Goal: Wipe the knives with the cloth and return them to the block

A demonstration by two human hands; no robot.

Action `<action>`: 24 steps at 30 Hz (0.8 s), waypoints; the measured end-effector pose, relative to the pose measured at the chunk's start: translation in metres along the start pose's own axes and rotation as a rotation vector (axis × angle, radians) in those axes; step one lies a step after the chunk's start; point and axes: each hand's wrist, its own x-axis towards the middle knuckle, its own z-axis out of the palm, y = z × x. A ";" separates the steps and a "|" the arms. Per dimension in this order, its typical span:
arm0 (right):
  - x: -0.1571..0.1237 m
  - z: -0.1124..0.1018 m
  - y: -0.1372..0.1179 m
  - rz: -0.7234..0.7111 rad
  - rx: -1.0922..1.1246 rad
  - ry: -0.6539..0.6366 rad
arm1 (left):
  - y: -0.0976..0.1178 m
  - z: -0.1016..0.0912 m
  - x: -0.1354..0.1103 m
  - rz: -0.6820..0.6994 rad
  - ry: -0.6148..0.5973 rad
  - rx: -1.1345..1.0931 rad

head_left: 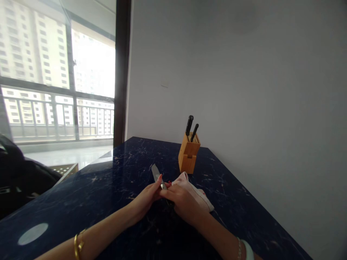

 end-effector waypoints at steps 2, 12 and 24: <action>0.000 0.001 -0.004 -0.002 0.049 -0.026 | -0.001 0.000 0.000 0.026 0.031 -0.023; -0.001 0.014 0.028 0.351 -0.109 0.167 | 0.006 -0.026 0.009 -0.044 0.221 -0.031; 0.000 0.014 0.044 0.513 0.076 0.102 | 0.003 -0.033 0.014 -0.013 0.248 0.227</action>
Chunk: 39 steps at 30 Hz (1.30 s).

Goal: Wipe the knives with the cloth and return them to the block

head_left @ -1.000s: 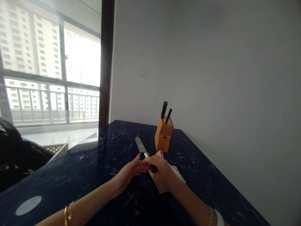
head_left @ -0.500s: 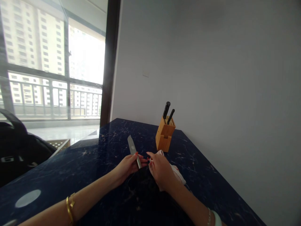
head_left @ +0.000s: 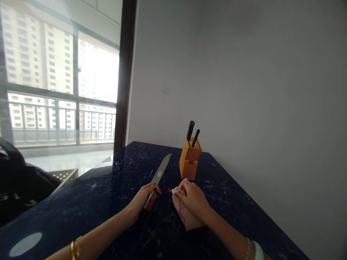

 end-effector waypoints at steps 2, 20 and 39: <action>-0.001 0.002 0.007 0.027 0.050 0.040 | 0.002 -0.004 0.004 0.010 0.013 0.057; -0.002 -0.013 0.004 0.074 0.273 0.322 | -0.007 0.002 0.002 0.090 0.066 0.459; 0.026 0.016 -0.005 -0.239 0.169 0.264 | -0.009 0.012 0.017 -0.013 0.105 0.571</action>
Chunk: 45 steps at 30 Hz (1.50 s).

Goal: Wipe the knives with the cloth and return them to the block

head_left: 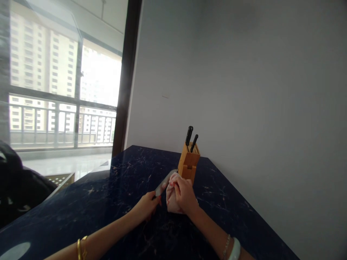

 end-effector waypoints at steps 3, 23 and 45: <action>0.000 0.001 0.002 0.021 0.002 0.010 | 0.001 0.000 0.004 -0.012 -0.009 0.006; -0.009 -0.008 -0.009 0.166 0.091 0.089 | -0.010 -0.003 -0.007 0.105 -0.062 0.064; -0.011 0.007 0.015 0.309 -0.041 0.078 | 0.003 -0.007 -0.017 0.153 -0.083 0.223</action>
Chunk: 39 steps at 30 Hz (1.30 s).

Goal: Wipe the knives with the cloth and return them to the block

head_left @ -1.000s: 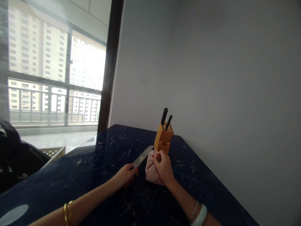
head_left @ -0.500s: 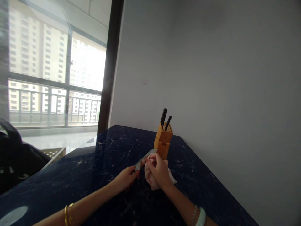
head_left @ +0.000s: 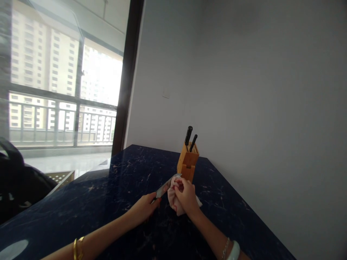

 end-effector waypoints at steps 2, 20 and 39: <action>-0.004 0.001 -0.003 -0.051 -0.023 0.002 | 0.000 0.000 0.000 0.014 -0.002 0.009; -0.010 -0.006 -0.018 -0.280 -0.005 -0.057 | -0.005 0.002 0.000 0.037 -0.051 0.032; -0.010 -0.004 -0.023 -0.307 -0.124 -0.112 | -0.001 0.000 -0.004 0.059 -0.049 0.091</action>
